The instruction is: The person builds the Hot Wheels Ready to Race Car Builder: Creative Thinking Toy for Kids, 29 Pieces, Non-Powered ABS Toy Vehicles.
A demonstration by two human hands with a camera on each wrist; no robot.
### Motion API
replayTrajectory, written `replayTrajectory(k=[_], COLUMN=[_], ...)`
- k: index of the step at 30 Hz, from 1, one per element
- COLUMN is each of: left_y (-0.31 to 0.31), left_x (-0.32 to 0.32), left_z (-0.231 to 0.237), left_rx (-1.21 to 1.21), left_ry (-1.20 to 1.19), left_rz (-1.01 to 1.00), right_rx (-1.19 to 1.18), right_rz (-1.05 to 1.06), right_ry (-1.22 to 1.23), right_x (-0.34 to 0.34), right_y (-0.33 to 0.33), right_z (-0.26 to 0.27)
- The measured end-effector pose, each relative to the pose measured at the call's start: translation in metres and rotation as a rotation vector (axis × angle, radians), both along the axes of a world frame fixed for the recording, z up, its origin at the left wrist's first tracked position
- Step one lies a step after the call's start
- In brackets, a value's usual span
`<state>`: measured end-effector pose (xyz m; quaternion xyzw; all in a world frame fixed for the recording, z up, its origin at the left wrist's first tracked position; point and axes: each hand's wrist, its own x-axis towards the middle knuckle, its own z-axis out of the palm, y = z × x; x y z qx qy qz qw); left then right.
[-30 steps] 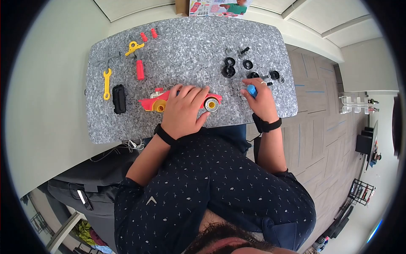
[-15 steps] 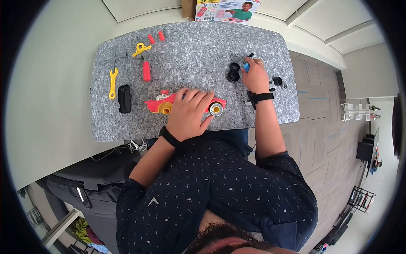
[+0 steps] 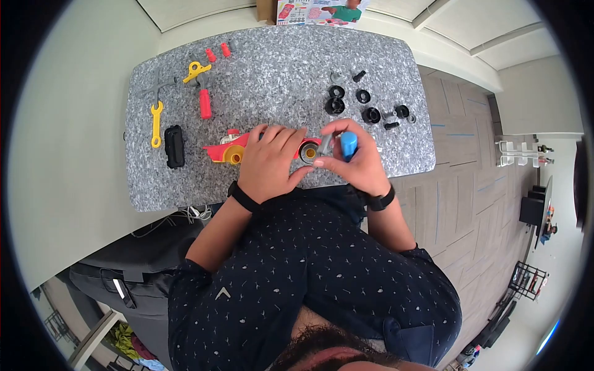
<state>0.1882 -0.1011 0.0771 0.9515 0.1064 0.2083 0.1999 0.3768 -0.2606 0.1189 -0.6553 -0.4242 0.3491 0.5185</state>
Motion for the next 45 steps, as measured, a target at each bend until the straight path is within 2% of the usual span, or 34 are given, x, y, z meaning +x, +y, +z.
replayTrajectory(k=[3,6,9,12,15,18,21,24,29,33,39,45], left_y=[0.000,-0.002,-0.004,-0.004,-0.004,-0.005,-0.005,-0.006,-0.004,-0.004,-0.005,-0.013], left_x=[0.000,-0.001,-0.002,-0.003,-0.003,-0.004,-0.004,-0.003,-0.002,-0.004,-0.003,0.000], left_z=[-0.002,-0.003,-0.003,-0.002,-0.004,-0.003,-0.005,-0.005,-0.006,-0.007,-0.007,0.003], left_rx=[0.006,0.010,0.009,0.008,0.010,0.010,0.034,0.044,0.051,0.056,0.059,0.051], left_ry=[-0.010,-0.025,-0.029,-0.029,-0.027,-0.026,-0.026,-0.037,-0.061,-0.056,-0.023,-0.017], left_rz=[0.004,0.013,0.017,0.016,0.017,0.019,0.022,0.019,0.014,0.013,0.022,0.059], right_rx=[0.048,0.037,0.027,-0.103,-0.086,0.116,0.482,0.673,0.702,0.690,0.599,0.600], right_rz=[0.039,0.111,0.163,0.175,0.086,0.062,0.066,0.117,0.226,0.240,0.249,0.153], right_ry=[-0.008,0.074,0.256,0.295,0.288,0.037,0.324,0.370,0.418,0.316,-0.226,-0.375], right_x=[-0.009,-0.011,-0.008,-0.006,-0.013,-0.010,-0.009,-0.012,-0.021,-0.027,-0.020,-0.011], right_y=[-0.003,-0.005,-0.007,-0.006,-0.004,-0.011,-0.011,-0.004,0.013,0.018,0.003,-0.005], right_z=[-0.016,-0.007,-0.015,-0.014,-0.015,-0.004,-0.002,-0.002,-0.007,-0.012,0.021,0.013])
